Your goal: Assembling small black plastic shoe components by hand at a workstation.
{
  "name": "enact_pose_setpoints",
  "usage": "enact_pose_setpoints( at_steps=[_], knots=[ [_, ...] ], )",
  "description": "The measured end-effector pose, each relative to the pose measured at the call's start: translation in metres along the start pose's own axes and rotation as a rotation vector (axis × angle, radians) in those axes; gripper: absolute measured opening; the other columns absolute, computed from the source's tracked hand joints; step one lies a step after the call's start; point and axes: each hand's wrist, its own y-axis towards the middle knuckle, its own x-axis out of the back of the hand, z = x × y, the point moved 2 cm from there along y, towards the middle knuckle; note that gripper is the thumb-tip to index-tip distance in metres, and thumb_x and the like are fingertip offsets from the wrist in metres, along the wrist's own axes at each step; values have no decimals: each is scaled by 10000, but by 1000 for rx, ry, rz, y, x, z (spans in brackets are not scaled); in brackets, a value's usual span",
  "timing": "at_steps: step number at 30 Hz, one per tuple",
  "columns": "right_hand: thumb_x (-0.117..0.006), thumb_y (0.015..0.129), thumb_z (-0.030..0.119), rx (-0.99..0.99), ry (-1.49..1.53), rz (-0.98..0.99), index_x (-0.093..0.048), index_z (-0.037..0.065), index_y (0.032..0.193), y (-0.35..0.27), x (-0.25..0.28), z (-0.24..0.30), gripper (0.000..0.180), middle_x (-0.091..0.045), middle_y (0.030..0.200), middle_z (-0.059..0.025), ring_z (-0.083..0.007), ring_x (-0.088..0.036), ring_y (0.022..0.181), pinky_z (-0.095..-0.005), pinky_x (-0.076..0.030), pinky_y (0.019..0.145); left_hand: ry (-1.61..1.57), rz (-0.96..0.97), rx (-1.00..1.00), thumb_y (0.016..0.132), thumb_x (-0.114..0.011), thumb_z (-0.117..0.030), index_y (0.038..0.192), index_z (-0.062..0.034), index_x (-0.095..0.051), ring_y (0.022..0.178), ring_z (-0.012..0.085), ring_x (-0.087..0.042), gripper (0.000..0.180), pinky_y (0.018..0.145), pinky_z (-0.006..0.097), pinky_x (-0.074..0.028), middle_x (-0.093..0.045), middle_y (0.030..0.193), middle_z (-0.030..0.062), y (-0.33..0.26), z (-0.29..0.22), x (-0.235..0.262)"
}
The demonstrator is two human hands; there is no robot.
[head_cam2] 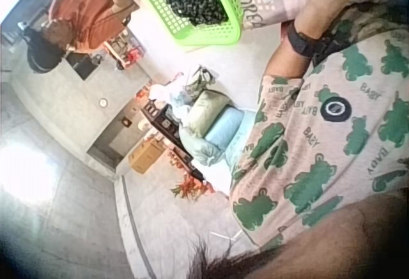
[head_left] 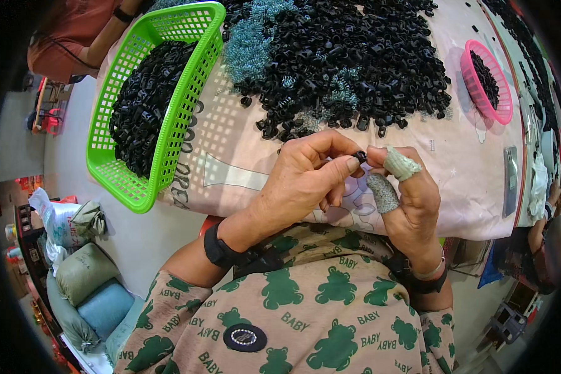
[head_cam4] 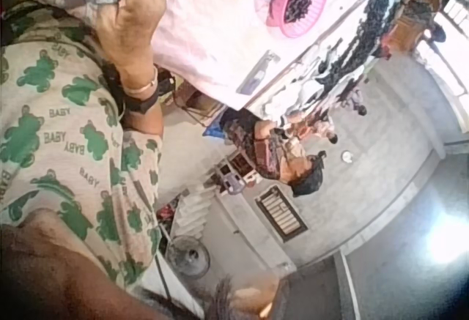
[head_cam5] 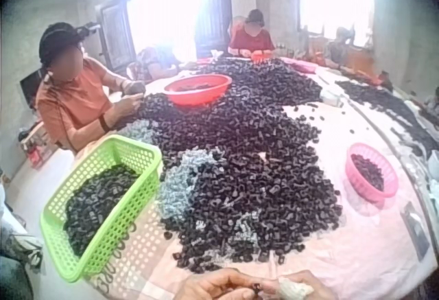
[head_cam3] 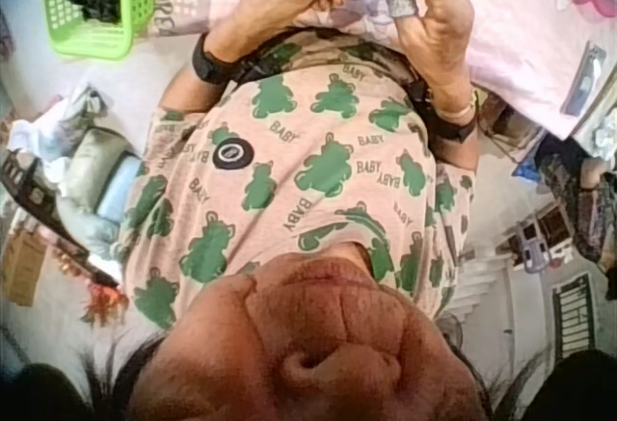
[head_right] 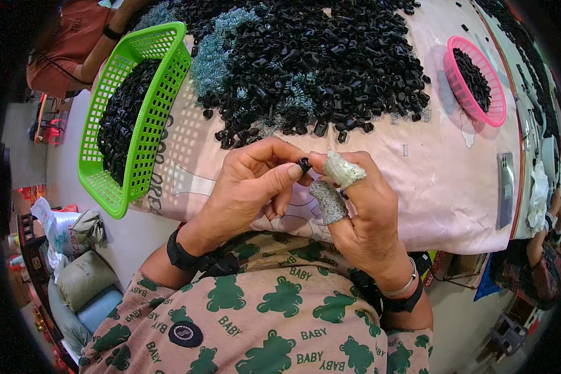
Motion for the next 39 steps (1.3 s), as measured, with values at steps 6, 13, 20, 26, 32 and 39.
enact_pose_setpoints(
  at_steps=[6, 13, 20, 26, 32, 39],
  knots=[
    [-580, 689, -135, -7, -83, 8, -618, 20, 1128, -2, -1, 0, 467, -577, 995, -117, -222, -624, 863, -281, -507, 737, 49, -15, -2, 901, -599, -115, 1015, 18, -594, 528, 68, -543, 176, 428, 180, -427, -625, 815, 74, -1, 1, 2],
    [-555, 666, -145, 52, -153, 50, -623, 40, 1129, 2, -3, 1, 503, -588, 980, -115, -233, -617, 856, -294, -502, 736, 34, -30, 10, 898, -597, -94, 1005, 14, -602, 528, 61, -538, 152, 431, 178, -428, -616, 793, 56, 0, 2, 3],
    [-579, 782, -104, -61, -288, 36, -612, -15, 994, 3, 36, 1, 232, -574, 888, -82, -161, -570, 781, -249, -446, 720, -49, -73, -112, 897, -598, -102, 981, 17, -598, 523, 54, -540, 146, 411, 179, -420, -647, 822, 86, 3, 0, 10],
    [-625, 769, -58, -143, -426, 146, -615, -3, 1008, 1, 40, 2, 245, -523, 827, -86, -196, -558, 729, -279, -443, 642, -93, -37, -113, 902, -587, -99, 1047, -4, -593, 512, 67, -512, 174, 413, 174, -412, -648, 883, 143, 4, -1, 11],
    [-594, 634, -82, -174, -684, 237, -627, 11, 922, -9, 21, 13, 304, -517, 895, -152, -327, -573, 780, -394, -479, 637, -120, -9, -96, 897, -590, -82, 1034, 2, -594, 522, 73, -524, 161, 414, 176, -417, -648, 878, 138, 3, -2, 10],
    [-607, 678, -70, -99, -676, 127, -585, 2, 889, -11, 16, -1, 224, -536, 833, -128, -299, -576, 713, -370, -484, 621, -89, 16, -59, 898, -586, -75, 1008, 15, -589, 531, 74, -526, 142, 420, 181, -418, -644, 857, 127, 2, -1, 10]
  ],
)
